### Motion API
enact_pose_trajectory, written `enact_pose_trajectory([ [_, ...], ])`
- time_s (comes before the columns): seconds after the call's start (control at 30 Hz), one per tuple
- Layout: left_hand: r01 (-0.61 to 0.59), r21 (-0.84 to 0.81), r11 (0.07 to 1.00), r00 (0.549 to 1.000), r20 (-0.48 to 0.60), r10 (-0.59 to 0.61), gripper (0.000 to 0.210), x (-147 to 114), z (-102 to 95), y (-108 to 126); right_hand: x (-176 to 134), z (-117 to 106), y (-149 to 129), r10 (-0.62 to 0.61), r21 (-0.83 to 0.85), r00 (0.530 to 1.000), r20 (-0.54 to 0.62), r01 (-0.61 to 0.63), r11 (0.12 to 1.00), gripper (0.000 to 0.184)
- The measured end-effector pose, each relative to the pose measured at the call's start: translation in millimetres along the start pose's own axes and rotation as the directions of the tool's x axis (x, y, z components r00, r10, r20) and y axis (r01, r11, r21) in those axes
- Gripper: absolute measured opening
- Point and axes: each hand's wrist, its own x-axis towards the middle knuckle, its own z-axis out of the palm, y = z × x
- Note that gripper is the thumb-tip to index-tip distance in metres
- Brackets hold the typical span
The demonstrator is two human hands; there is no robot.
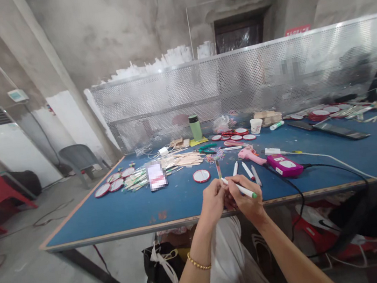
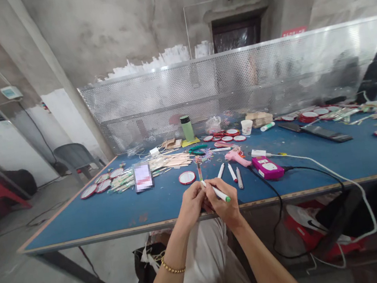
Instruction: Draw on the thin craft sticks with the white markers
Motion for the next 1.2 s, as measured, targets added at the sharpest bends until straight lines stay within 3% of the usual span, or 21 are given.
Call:
enact_pose_trajectory([
  [0.27, 0.026, -0.007, 1.000, 0.999, 0.025, -0.026, 0.033, -2.0, 0.3, 4.4, -3.0, -1.6, 2.8, 0.086, -0.021, 0.995, -0.047, -0.087, 0.996, 0.018],
  [0.57, 0.002, 0.000, 1.000, 1.000, 0.017, -0.002, 0.033, -2.0, -1.5, 4.9, 0.3, -2.0, -2.3, 0.002, -0.004, 0.999, -0.044, -0.002, 1.000, 0.016],
  [1.2, -0.027, 0.060, 0.998, 1.000, -0.013, 0.028, 0.034, -2.3, -0.6, 4.8, 1.7, -2.1, -4.5, -0.005, -0.018, 1.000, 0.028, 0.006, 1.000, 0.017],
])
